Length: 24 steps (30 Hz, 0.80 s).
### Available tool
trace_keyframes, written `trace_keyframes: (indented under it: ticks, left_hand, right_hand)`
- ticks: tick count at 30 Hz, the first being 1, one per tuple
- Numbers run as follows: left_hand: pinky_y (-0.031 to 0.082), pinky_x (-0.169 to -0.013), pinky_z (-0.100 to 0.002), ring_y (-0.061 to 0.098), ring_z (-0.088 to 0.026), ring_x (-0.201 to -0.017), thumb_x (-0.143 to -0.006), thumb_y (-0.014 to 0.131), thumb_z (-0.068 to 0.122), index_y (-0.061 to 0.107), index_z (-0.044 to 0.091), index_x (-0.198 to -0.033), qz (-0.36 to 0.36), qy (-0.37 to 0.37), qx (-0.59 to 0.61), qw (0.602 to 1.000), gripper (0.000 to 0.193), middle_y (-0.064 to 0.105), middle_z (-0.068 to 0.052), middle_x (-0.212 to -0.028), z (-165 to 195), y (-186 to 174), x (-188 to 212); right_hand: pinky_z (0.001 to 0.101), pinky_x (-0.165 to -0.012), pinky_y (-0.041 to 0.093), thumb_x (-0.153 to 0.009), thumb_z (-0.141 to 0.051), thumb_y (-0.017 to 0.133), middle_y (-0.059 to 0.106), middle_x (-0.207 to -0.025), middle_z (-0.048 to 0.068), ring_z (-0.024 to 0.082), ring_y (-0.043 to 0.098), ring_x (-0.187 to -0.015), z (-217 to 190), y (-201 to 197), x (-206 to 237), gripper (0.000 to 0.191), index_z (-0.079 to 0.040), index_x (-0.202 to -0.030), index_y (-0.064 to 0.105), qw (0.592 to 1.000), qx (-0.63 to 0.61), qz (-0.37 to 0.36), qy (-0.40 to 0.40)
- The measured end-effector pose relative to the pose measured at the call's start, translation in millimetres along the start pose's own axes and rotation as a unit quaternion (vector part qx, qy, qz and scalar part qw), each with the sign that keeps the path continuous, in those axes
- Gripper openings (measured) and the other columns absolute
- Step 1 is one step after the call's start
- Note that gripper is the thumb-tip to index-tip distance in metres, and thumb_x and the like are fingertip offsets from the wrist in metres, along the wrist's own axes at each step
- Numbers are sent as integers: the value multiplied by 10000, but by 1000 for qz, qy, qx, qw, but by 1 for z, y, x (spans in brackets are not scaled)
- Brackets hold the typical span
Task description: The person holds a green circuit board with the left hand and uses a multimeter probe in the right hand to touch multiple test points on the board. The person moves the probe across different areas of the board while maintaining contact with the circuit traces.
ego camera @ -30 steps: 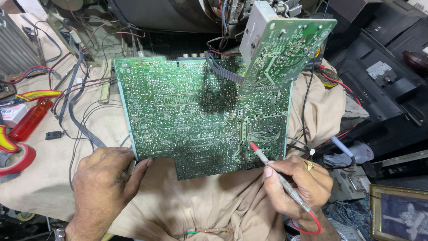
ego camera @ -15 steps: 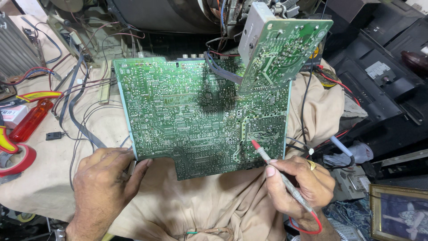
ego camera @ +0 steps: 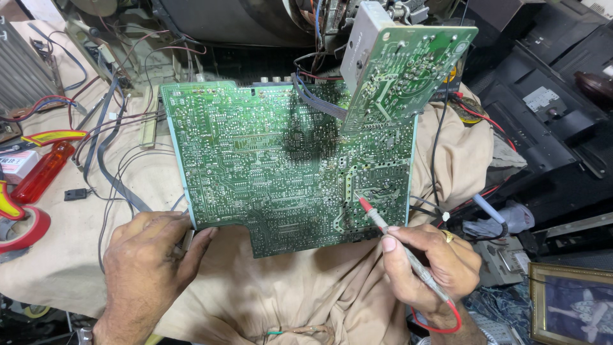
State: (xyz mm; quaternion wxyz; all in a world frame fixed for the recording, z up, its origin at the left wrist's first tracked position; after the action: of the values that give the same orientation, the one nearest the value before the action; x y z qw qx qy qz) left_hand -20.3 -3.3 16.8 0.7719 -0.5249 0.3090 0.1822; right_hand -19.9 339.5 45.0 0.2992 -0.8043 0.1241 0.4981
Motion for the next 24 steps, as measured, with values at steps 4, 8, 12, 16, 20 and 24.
trace_keyframes:
  ticks: [4,8,12,16,20,24]
  left_hand:
    - [496,-755,-413,693,-270,-874,-741,871,267,744,54,-864,-3,-2,2,1000,277,744,-60,-877,0,0,-1]
    - [496,-753,-413,693,-272,-876,-737,874,267,744,51,-869,-2,2,-1,1000,285,742,-63,-876,0,-1,-1]
    - [498,-753,-412,693,-272,-874,-737,875,258,741,53,-856,-2,0,5,1000,272,743,-60,-878,0,0,0]
    - [501,-750,-416,694,-273,-871,-734,875,256,741,51,-854,-1,1,5,1000,273,743,-62,-876,0,0,0]
    - [504,-740,-416,693,-276,-866,-737,876,254,743,52,-859,-4,0,7,1000,271,743,-65,-872,0,0,-1]
    - [510,-749,-417,692,-277,-862,-743,872,250,745,51,-868,-2,3,13,1000,267,743,-65,-871,0,0,-1]
  right_hand:
    - [236,-516,430,-844,-3,756,676,-690,58,87,597,-535,0,0,0,122,41,-943,702,1000,-8,13,6]
    - [215,-498,445,-854,0,759,694,-717,72,90,618,-558,2,1,1,126,42,-958,702,1000,-5,20,7]
    - [206,-504,462,-866,-2,753,694,-725,71,95,633,-582,2,1,2,123,39,-969,701,1000,-10,19,3]
    - [209,-493,444,-850,1,755,676,-697,60,91,616,-564,2,0,3,125,40,-957,704,1000,-6,20,8]
    - [212,-481,424,-829,1,759,657,-668,47,85,592,-538,2,-1,4,126,33,-940,708,1000,2,16,13]
    - [209,-491,436,-832,-7,756,668,-690,51,89,605,-554,2,0,4,131,26,-949,708,1000,-4,10,18]
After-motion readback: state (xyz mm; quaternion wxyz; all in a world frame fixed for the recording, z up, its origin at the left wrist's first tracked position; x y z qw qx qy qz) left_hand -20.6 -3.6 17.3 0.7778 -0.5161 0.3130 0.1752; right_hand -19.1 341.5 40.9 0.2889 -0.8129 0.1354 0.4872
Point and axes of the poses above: each hand's wrist, its own x-axis away from the middle knuckle, its own y-axis out of the palm, z = x × y, the point moved 2 cm from there along -x, towards the middle knuckle
